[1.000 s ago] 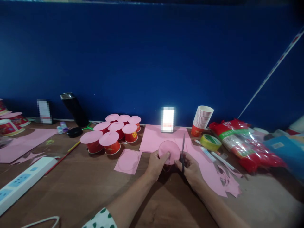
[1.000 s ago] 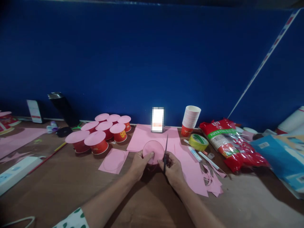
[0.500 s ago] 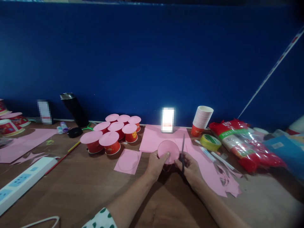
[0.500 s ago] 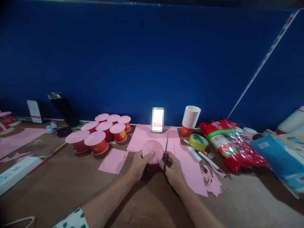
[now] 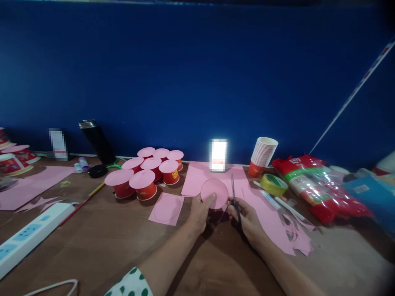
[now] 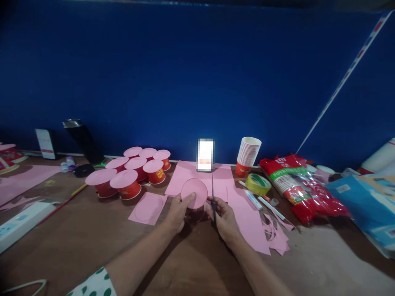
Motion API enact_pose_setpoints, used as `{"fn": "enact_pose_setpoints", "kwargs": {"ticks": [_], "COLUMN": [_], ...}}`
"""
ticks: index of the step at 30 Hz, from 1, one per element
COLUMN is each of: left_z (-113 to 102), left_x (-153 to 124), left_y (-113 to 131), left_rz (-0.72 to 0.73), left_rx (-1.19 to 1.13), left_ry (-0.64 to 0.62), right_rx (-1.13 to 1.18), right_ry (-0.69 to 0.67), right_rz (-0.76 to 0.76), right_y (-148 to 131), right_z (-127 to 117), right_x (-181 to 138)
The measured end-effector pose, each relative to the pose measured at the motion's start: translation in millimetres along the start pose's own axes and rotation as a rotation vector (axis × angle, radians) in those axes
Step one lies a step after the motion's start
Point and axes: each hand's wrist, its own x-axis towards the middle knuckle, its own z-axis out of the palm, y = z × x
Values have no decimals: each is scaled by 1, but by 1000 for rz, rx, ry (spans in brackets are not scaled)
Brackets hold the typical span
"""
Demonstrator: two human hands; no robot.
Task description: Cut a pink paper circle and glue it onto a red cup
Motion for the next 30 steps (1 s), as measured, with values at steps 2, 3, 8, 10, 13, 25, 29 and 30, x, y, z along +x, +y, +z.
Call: {"fn": "enact_pose_setpoints", "kwargs": {"ticks": [2,3,8,10,13,25,29,30], "left_z": [0,-1,-3,-3,-3,1,0,0], "left_x": [0,1,4,4,3,-1,1,1], "left_y": [1,1,-2,-2,-1,3,1,1], "left_rz": [-34,-44,-23,-19,-30,-52,-30,-27], "left_rx": [-5,-8,-26,-15,0,-10,0,8], "left_ry": [33,39,28,34,41,43,53,55], "right_rx": [26,37,30,11,-13,-33,-58,-61], "right_ry": [-29,-43,-83,-99,-114,-151,-174,-171], "right_rz": [13,21,30,26,25,12,3,4], "right_y": [-2,-3,-3,-2,0,4,7,7], "right_z": [0,0,-1,-2,-3,-3,-5,-5], "right_x": [-1,-1,-2,-1,-1,-1,-1,-1]}}
